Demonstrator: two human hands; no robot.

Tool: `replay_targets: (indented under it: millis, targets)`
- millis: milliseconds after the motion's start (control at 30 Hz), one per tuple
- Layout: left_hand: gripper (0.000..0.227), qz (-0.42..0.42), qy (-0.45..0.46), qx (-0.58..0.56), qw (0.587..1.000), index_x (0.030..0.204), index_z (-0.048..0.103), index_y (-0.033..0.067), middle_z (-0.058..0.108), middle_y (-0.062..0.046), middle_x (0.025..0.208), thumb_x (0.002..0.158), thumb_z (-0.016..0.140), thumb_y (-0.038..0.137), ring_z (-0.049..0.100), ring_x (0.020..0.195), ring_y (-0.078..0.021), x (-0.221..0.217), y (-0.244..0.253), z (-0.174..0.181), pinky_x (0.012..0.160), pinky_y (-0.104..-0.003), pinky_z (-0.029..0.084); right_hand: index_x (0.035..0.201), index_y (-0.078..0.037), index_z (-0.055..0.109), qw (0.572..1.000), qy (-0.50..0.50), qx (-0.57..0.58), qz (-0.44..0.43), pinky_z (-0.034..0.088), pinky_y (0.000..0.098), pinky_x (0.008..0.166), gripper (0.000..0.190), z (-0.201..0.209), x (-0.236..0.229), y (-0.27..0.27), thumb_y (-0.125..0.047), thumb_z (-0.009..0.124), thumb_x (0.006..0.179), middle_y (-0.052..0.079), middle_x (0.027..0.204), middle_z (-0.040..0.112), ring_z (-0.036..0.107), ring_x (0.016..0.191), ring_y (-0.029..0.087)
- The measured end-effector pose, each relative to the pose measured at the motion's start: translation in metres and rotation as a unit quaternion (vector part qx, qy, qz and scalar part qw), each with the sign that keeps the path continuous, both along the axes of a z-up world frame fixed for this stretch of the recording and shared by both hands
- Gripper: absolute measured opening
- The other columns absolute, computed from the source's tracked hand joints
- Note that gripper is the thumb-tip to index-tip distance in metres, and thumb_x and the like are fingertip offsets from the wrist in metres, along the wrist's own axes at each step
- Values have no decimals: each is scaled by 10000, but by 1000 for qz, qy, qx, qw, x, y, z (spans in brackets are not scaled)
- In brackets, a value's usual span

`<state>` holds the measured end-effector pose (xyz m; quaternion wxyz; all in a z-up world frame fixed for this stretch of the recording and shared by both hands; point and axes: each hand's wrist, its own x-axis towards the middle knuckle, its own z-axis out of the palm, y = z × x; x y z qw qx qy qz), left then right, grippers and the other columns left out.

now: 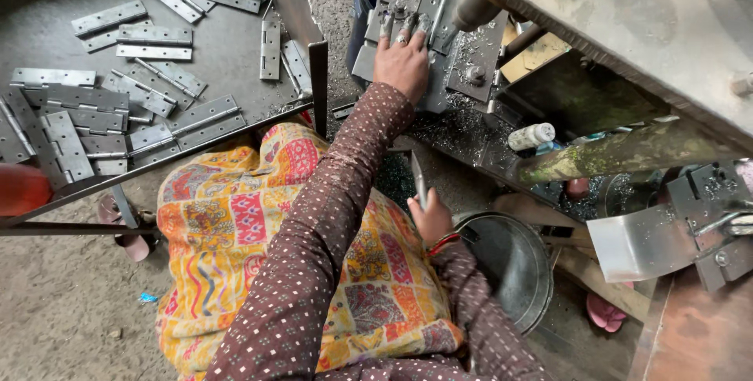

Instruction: The person sits on the floor and repeatedly picks up metal hinge pieces from a tray, places them into a press machine, and operates the lever to process them. The processed pieces are then returned to the tray.

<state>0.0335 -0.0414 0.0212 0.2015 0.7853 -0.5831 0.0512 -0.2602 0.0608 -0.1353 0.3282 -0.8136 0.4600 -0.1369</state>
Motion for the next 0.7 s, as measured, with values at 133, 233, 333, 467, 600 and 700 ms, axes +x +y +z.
replay_targets:
  millis: [133, 233, 333, 467, 600, 700]
  targets:
    - [240, 2, 1, 25, 1000, 1051, 756, 95, 574, -107, 1419, 955, 544, 153, 579, 1273, -259, -2, 3, -9, 1109, -595, 356, 1133, -79, 568, 990, 115, -10, -79, 534, 541, 695, 380, -65, 9, 9, -390, 697, 955, 233, 904, 713, 686, 849, 473]
    - [258, -16, -20, 47, 999, 1096, 749, 136, 599, -107, 1338, 923, 574, 214, 623, 1171, -246, 0, 14, -3, 1156, -610, 307, 1120, -74, 566, 998, 41, -18, -51, 540, 518, 722, 349, -93, 4, 6, -347, 711, 957, 227, 928, 709, 694, 871, 442]
    - [205, -67, 18, 50, 996, 1064, 756, 190, 592, -65, 1405, 953, 584, 198, 673, 1084, -214, 0, 44, 2, 1144, -546, 363, 1076, -62, 590, 997, -57, -59, 11, 532, 501, 754, 308, -84, 1, 0, -279, 744, 921, 199, 941, 698, 688, 849, 407]
    - [284, -36, 52, -227, 972, 1148, 669, 124, 633, -76, 1277, 899, 665, 261, 649, 1175, -274, 9, 130, -10, 1079, -490, 466, 1033, -60, 652, 1000, 0, -6, 30, 533, 438, 707, 413, -5, -9, -6, -379, 834, 844, 121, 875, 719, 700, 787, 272]
    - [402, 158, 107, -287, 939, 1310, 601, 161, 603, -96, 1297, 924, 694, 232, 644, 1167, -316, 55, 214, -33, 1004, -448, 500, 1049, -12, 579, 980, 120, 156, -26, 465, 314, 396, 403, 80, 0, -16, -376, 718, 949, 114, 710, 657, 589, 445, 145]
    - [441, 318, 164, -82, 930, 1353, 579, 140, 570, -141, 1368, 935, 671, 249, 652, 1043, -352, 117, 251, -57, 935, -500, 501, 1087, -33, 594, 978, 112, 177, -11, 424, 308, 379, 365, 113, 21, -11, -331, 722, 920, 85, 685, 619, 540, 417, 137]
